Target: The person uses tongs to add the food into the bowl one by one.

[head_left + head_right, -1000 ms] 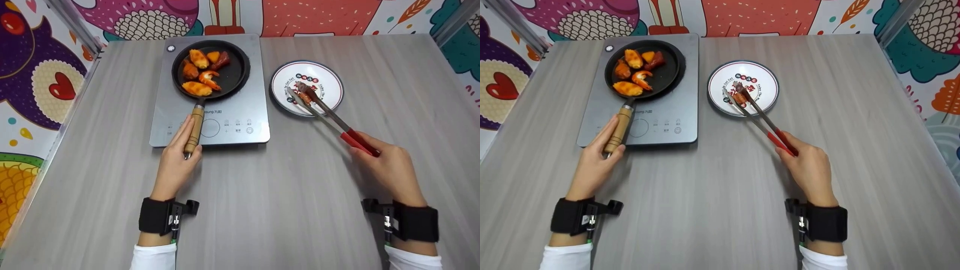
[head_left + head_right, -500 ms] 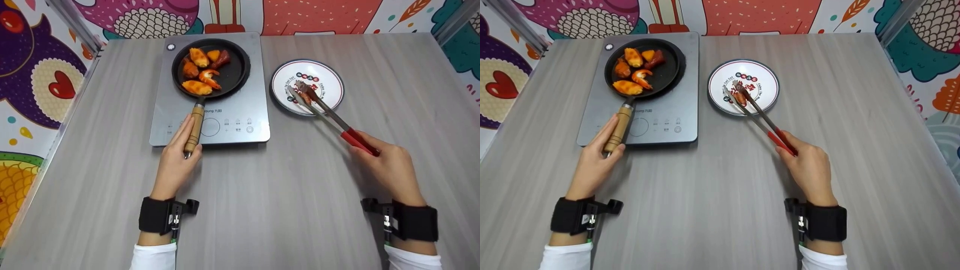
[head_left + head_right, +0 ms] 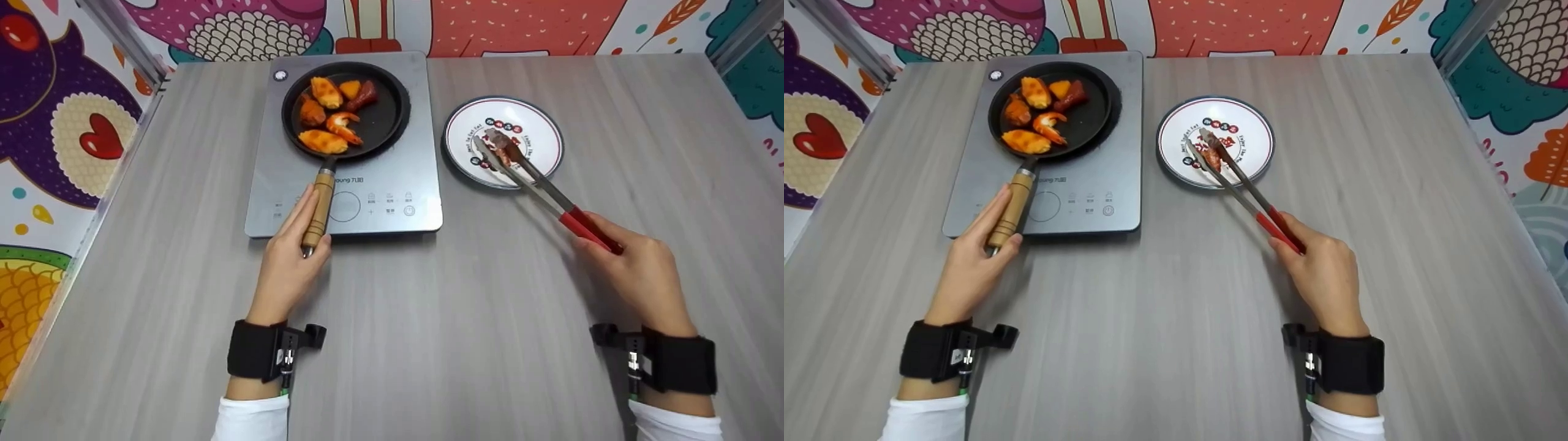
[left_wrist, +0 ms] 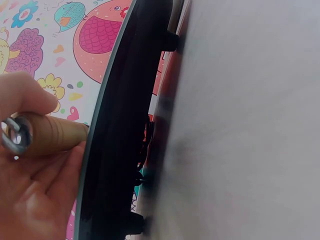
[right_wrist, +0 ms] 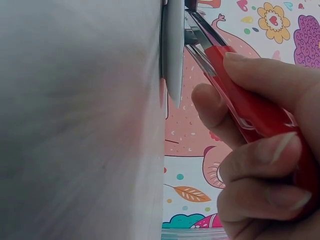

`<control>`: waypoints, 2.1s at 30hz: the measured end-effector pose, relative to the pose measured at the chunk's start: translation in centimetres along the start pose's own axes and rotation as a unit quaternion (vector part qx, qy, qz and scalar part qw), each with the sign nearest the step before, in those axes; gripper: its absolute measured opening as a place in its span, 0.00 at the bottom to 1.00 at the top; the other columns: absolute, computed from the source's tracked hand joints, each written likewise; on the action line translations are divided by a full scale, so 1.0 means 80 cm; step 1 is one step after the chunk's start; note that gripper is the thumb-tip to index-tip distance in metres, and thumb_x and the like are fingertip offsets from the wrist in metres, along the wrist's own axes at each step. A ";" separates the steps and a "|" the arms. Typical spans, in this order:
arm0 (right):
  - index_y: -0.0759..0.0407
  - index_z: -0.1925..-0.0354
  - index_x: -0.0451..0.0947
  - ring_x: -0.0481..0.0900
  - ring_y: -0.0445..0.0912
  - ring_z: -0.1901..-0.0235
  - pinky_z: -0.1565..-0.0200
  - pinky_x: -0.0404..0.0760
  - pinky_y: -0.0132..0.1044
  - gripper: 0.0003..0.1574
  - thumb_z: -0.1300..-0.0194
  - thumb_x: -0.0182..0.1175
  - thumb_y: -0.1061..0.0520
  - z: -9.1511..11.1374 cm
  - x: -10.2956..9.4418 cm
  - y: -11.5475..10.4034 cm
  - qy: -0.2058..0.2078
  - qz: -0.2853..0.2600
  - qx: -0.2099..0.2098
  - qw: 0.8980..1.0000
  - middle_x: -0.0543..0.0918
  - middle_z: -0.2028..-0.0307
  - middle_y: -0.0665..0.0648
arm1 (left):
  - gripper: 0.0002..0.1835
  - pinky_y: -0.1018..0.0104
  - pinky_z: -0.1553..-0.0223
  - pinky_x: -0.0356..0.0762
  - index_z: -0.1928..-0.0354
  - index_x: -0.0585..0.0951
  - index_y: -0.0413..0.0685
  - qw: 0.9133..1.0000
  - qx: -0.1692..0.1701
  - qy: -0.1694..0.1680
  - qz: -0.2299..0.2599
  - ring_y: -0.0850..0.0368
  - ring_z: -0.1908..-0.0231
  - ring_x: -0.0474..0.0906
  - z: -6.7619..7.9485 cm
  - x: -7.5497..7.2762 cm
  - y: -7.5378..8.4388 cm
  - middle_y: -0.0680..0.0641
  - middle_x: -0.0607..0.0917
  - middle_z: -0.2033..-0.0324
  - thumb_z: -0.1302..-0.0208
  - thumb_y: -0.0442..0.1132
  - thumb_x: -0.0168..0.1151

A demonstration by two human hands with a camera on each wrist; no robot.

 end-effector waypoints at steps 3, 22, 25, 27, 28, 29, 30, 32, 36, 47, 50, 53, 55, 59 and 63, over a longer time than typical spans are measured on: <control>0.49 0.46 0.75 0.67 0.52 0.76 0.80 0.60 0.32 0.28 0.47 0.63 0.48 0.000 0.000 0.000 0.004 0.000 0.006 1.000 0.80 0.64 0.65 | 0.36 0.64 0.42 0.61 0.33 0.56 0.63 1.000 0.003 0.000 -0.002 0.61 0.38 0.54 -0.001 0.000 0.001 0.60 0.54 0.34 0.43 0.37 0.56; 0.47 0.45 0.74 0.69 0.51 0.73 0.79 0.61 0.31 0.31 0.48 0.63 0.44 -0.009 0.002 -0.007 0.019 -0.033 0.035 0.999 0.81 0.63 0.63 | 0.36 0.64 0.42 0.61 0.33 0.56 0.63 1.000 0.002 0.001 -0.012 0.62 0.38 0.53 -0.001 0.000 0.000 0.60 0.54 0.34 0.43 0.37 0.56; 0.48 0.44 0.73 0.69 0.50 0.73 0.81 0.62 0.30 0.31 0.47 0.62 0.43 -0.010 0.000 -0.008 0.017 -0.033 0.040 0.999 0.82 0.63 0.62 | 0.36 0.64 0.42 0.61 0.33 0.56 0.63 1.000 0.004 0.002 -0.013 0.61 0.38 0.53 -0.002 0.001 0.001 0.60 0.53 0.34 0.43 0.37 0.56; 0.48 0.44 0.72 0.69 0.50 0.73 0.81 0.62 0.30 0.31 0.47 0.62 0.44 -0.010 -0.001 -0.009 0.017 -0.036 0.036 0.999 0.82 0.64 0.63 | 0.36 0.64 0.42 0.61 0.33 0.56 0.62 1.000 0.005 0.003 -0.013 0.61 0.38 0.53 -0.002 0.001 0.000 0.60 0.54 0.34 0.43 0.37 0.56; 0.48 0.44 0.72 0.70 0.50 0.72 0.81 0.62 0.30 0.31 0.47 0.62 0.44 -0.011 -0.001 -0.010 0.017 -0.036 0.035 0.999 0.82 0.64 0.62 | 0.36 0.63 0.42 0.61 0.33 0.56 0.62 1.000 0.005 0.004 -0.014 0.61 0.38 0.53 -0.002 0.000 0.000 0.60 0.54 0.34 0.43 0.37 0.56; 0.48 0.44 0.72 0.70 0.50 0.73 0.81 0.62 0.29 0.31 0.47 0.62 0.44 -0.012 -0.001 -0.011 0.019 -0.036 0.033 0.999 0.82 0.65 0.62 | 0.36 0.63 0.42 0.61 0.33 0.56 0.62 1.000 0.005 0.004 -0.015 0.61 0.38 0.53 -0.002 0.000 0.000 0.60 0.54 0.34 0.43 0.37 0.56; 0.48 0.44 0.72 0.70 0.49 0.74 0.82 0.63 0.29 0.31 0.47 0.61 0.43 -0.013 -0.002 -0.012 0.021 -0.036 0.030 0.999 0.82 0.66 0.62 | 0.36 0.63 0.42 0.61 0.33 0.56 0.62 1.000 0.005 0.004 -0.014 0.61 0.38 0.53 -0.002 0.000 0.000 0.60 0.54 0.34 0.43 0.37 0.56; 0.49 0.44 0.73 0.71 0.48 0.76 0.84 0.63 0.29 0.31 0.47 0.61 0.43 -0.015 -0.003 -0.015 0.026 -0.038 0.026 0.999 0.83 0.68 0.61 | 0.36 0.63 0.42 0.61 0.33 0.56 0.62 1.000 0.005 0.004 -0.014 0.61 0.38 0.53 -0.002 0.000 0.000 0.60 0.54 0.34 0.43 0.37 0.57; 0.49 0.45 0.73 0.71 0.43 0.81 0.86 0.62 0.29 0.32 0.48 0.62 0.43 -0.023 -0.004 -0.023 0.029 -0.044 0.021 0.998 0.84 0.70 0.61 | 0.36 0.64 0.43 0.62 0.33 0.56 0.63 1.000 0.002 0.005 -0.010 0.62 0.38 0.53 -0.001 -0.001 0.000 0.60 0.54 0.34 0.43 0.36 0.57; 0.45 0.46 0.74 0.74 0.36 0.79 0.83 0.63 0.28 0.30 0.48 0.61 0.41 -0.050 0.000 -0.062 0.034 -0.073 0.004 0.997 0.84 0.72 0.56 | 0.36 0.65 0.45 0.65 0.33 0.56 0.61 1.000 0.001 0.005 -0.001 0.60 0.38 0.55 -0.001 0.000 0.001 0.59 0.54 0.34 0.44 0.35 0.57; 0.45 0.47 0.75 0.76 0.34 0.77 0.81 0.66 0.26 0.29 0.48 0.61 0.42 -0.061 0.007 -0.079 0.042 -0.083 -0.017 0.996 0.84 0.72 0.55 | 0.36 0.65 0.46 0.66 0.33 0.56 0.61 1.000 0.002 0.007 -0.001 0.61 0.38 0.55 -0.001 -0.001 0.002 0.59 0.54 0.34 0.44 0.36 0.57; 0.46 0.47 0.75 0.78 0.38 0.75 0.80 0.67 0.26 0.28 0.47 0.61 0.42 -0.070 0.016 -0.098 0.034 -0.099 -0.029 0.994 0.84 0.69 0.56 | 0.36 0.66 0.45 0.65 0.33 0.56 0.61 1.000 -0.002 0.006 -0.003 0.61 0.38 0.54 -0.001 -0.002 0.003 0.59 0.54 0.33 0.43 0.36 0.57; 0.46 0.47 0.75 0.77 0.42 0.74 0.80 0.68 0.27 0.28 0.47 0.61 0.42 -0.076 0.022 -0.110 0.026 -0.109 -0.031 0.993 0.83 0.67 0.56 | 0.36 0.65 0.44 0.64 0.33 0.56 0.62 1.000 -0.004 0.004 -0.001 0.61 0.38 0.53 -0.001 -0.002 0.003 0.59 0.53 0.33 0.44 0.35 0.57; 0.44 0.47 0.74 0.74 0.47 0.73 0.78 0.68 0.30 0.28 0.47 0.61 0.42 -0.082 0.036 -0.130 0.011 -0.129 -0.030 0.991 0.80 0.62 0.59 | 0.36 0.66 0.43 0.62 0.33 0.56 0.61 1.000 -0.005 0.003 -0.001 0.61 0.37 0.53 0.000 -0.001 0.004 0.58 0.54 0.33 0.44 0.35 0.57; 0.43 0.46 0.74 0.76 0.46 0.71 0.74 0.70 0.32 0.28 0.47 0.61 0.42 -0.087 0.049 -0.142 0.001 -0.140 -0.031 0.990 0.81 0.61 0.58 | 0.37 0.66 0.43 0.62 0.33 0.56 0.61 1.000 -0.002 0.004 0.001 0.61 0.38 0.54 -0.001 0.002 0.003 0.58 0.54 0.34 0.44 0.35 0.57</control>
Point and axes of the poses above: each hand's wrist, its own z-axis away from the middle knuckle, its own x-axis out of the palm, y = z × x, the point moved 1 cm from there along -z, towards the middle knuckle
